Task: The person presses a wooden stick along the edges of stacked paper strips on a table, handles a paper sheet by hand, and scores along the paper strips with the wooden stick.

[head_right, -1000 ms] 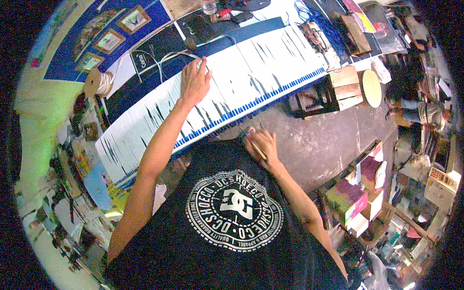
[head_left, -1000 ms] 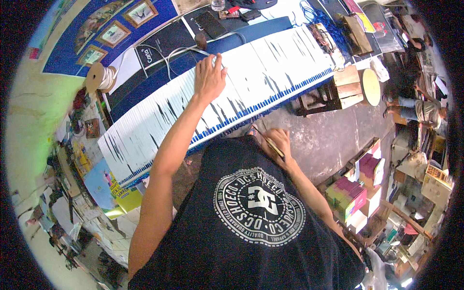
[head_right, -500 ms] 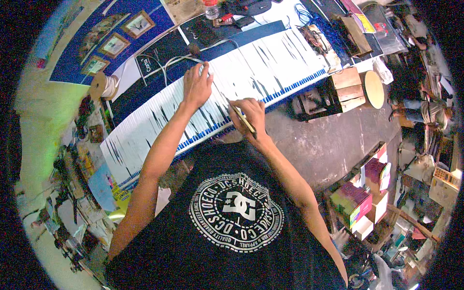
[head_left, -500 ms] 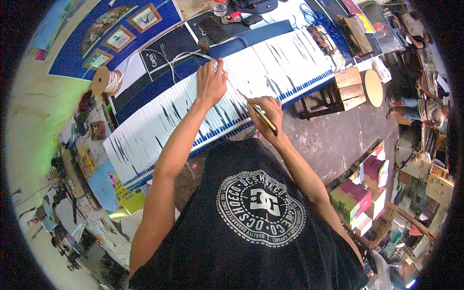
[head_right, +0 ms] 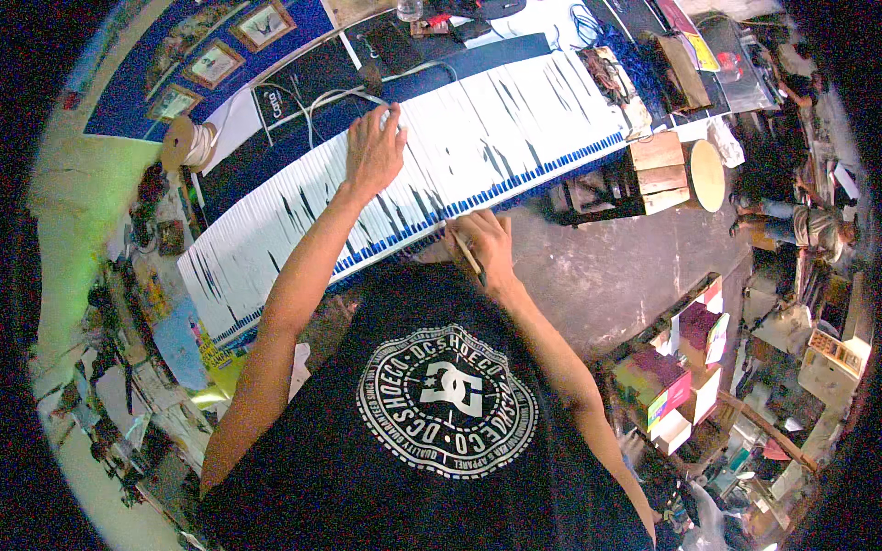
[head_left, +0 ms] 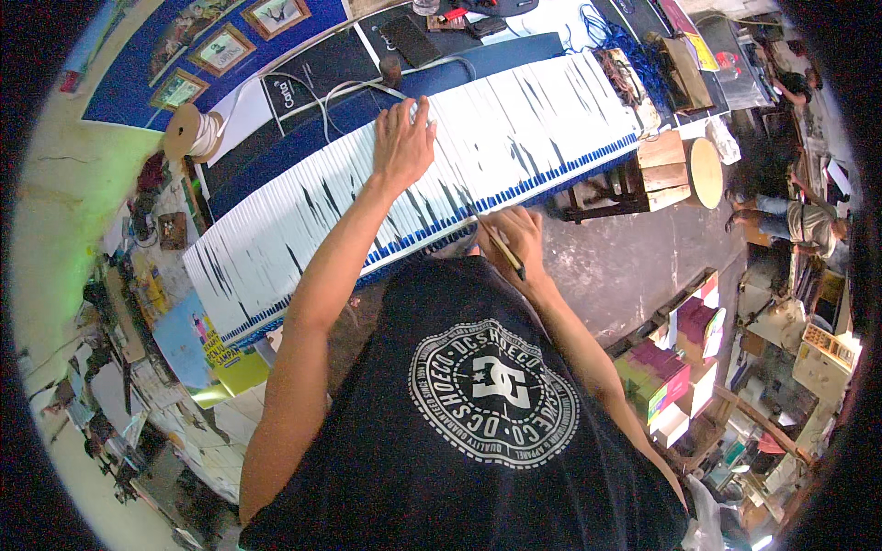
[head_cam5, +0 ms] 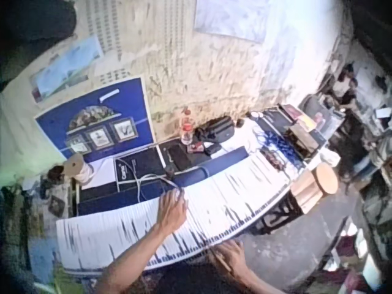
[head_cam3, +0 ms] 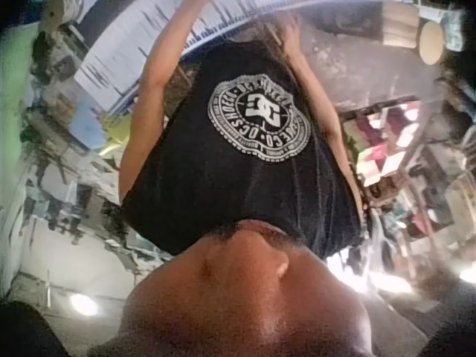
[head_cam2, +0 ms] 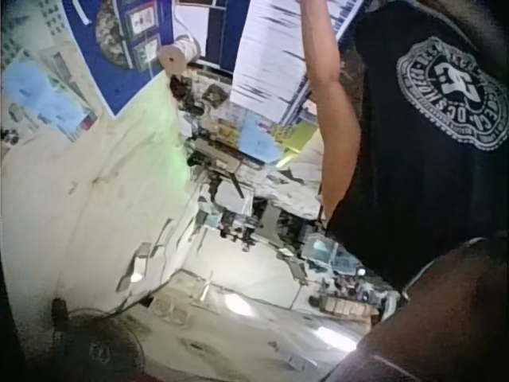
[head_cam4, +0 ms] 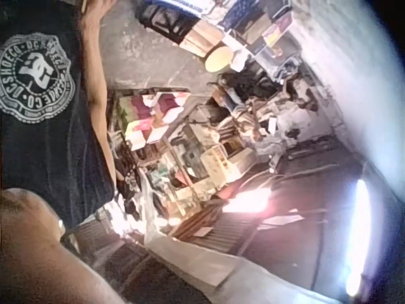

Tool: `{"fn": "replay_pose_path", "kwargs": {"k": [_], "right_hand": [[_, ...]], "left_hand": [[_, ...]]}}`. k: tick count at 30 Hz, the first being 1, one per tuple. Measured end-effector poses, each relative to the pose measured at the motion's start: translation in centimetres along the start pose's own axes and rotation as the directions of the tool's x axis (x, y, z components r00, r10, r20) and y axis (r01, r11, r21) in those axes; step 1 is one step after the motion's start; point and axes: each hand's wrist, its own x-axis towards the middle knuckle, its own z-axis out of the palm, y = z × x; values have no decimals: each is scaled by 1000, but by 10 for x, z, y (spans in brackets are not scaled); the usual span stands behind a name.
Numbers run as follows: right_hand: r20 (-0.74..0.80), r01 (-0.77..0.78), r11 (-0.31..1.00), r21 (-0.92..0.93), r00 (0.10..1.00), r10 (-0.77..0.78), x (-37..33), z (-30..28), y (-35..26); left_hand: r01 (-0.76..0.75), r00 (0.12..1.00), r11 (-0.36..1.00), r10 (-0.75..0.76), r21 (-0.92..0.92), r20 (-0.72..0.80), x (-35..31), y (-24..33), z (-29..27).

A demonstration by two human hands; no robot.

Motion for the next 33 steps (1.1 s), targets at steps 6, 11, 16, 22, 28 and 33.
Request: {"fn": "replay_pose_path", "kwargs": {"k": [6,11,16,22,28,33], "right_hand": [[45,-30,999,-29,998,31,-19,-28,-18],[45,-64,998,7,997,64,-30,-12,-3],[26,-46,999,17,999,45,-29,2,7],[-7,-36,999,16,999,36,-33,2,7],[1,-52,998,-26,999,52,-72,-26,2],[-2,-124,992,15,992,124,-85,-78,-15]], "left_hand": [[7,1000,1000,-7,-15,11,0,1,0],[6,1000,1000,-6,-11,23,1,2,1],[-3,1000,1000,3,10,18,1,2,1],[12,998,1000,-12,5,58,3,2,-3],[20,998,999,-18,-39,60,-1,2,-2],[-5,1000,1000,5,-27,26,-6,-2,2]]}}
